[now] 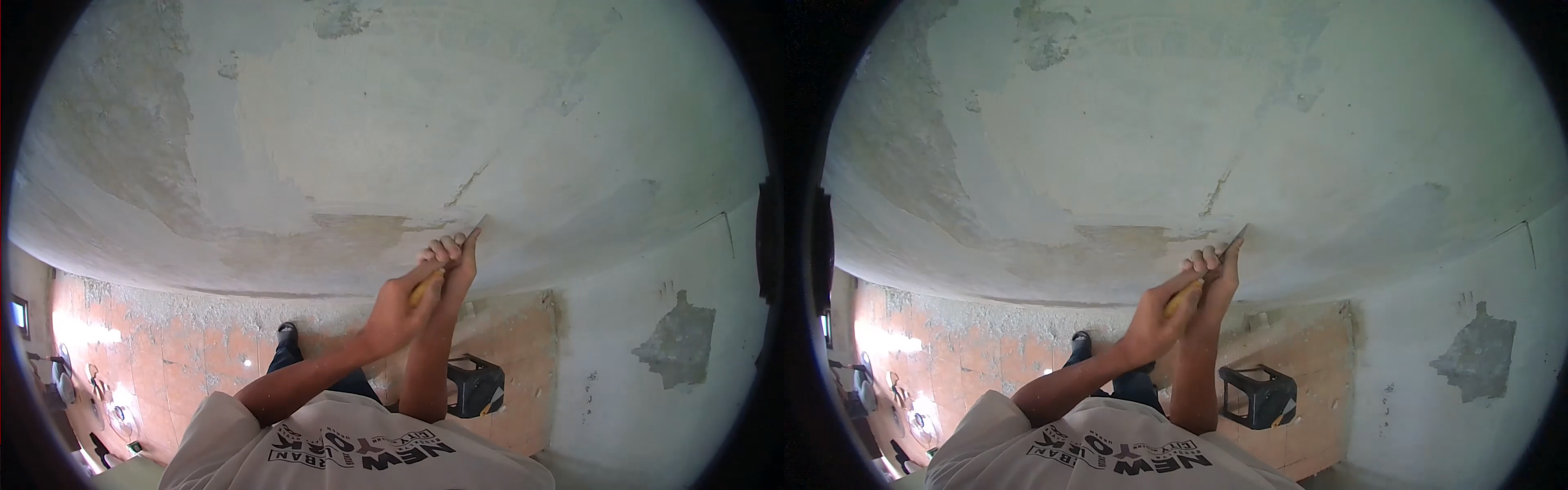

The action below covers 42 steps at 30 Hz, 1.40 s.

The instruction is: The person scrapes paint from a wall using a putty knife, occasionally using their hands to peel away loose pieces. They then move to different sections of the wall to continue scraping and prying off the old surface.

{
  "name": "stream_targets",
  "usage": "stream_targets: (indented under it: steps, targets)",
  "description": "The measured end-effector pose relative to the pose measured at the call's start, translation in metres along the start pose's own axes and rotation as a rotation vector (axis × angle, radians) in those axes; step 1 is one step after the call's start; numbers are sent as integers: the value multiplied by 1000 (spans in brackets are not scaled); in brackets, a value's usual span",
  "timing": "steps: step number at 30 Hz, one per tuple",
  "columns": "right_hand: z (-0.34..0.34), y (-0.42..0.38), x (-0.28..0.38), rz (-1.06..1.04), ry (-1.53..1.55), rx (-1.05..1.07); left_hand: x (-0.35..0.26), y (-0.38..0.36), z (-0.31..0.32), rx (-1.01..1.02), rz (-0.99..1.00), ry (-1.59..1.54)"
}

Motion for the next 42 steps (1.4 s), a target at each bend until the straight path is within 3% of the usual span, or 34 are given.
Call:
stream_targets:
  steps: [2, 3, 6, 10, 12, 15, 18, 25, 30, 32, 34, 36, 38, 40, 42]
  targets:
    - [-12, -1, -7, 107, 12, 191, 0, -14, 7, 12, -77, -37]
    - [-13, -13, -19, 143, -51, 225, 7, -27, 2, -95, 19, -29]
    - [-17, -10, -46, 236, -16, 147, 8, -31, -14, -188, 58, 4]
    - [-5, 2, -10, 41, 5, 123, 5, -7, -5, -44, -28, 2]
    - [-8, -2, -3, 44, 34, 136, -2, -6, 7, 24, -74, -14]
    - [-3, -10, -11, 113, -66, 194, -8, -29, -1, -122, 86, -46]
    - [-7, -10, -21, 153, -119, 156, 11, -22, -4, -92, -53, -5]
    - [1, -15, -28, 134, -95, 129, 5, -28, -13, -157, 25, -53]
    - [10, -5, 9, 20, -13, 132, -7, -4, 8, -25, 17, -36]
    - [4, -15, 5, 35, -54, 119, -8, -18, 12, -26, 33, -26]
    - [4, -26, -16, 144, -75, 97, -16, -28, 0, -159, 139, -59]
    - [11, -16, -12, 146, -82, 86, -8, -6, -2, -120, 144, -46]
    - [24, -10, 21, -42, -62, 19, -14, 1, 5, -86, 142, -46]
    - [18, -13, 29, -53, -69, 20, -18, 2, 20, 39, 27, -43]
    - [-2, -19, 10, 34, -165, 97, -3, -25, 16, -34, 85, -54]
Point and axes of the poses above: each hand's wrist, its own y-axis towards the middle knuckle, its own z-axis out of the palm, x = y × z, the point moved 8 cm from there along y, towards the middle knuckle, and after that the axes turned 1 degree about z, right-handed, at the moved point
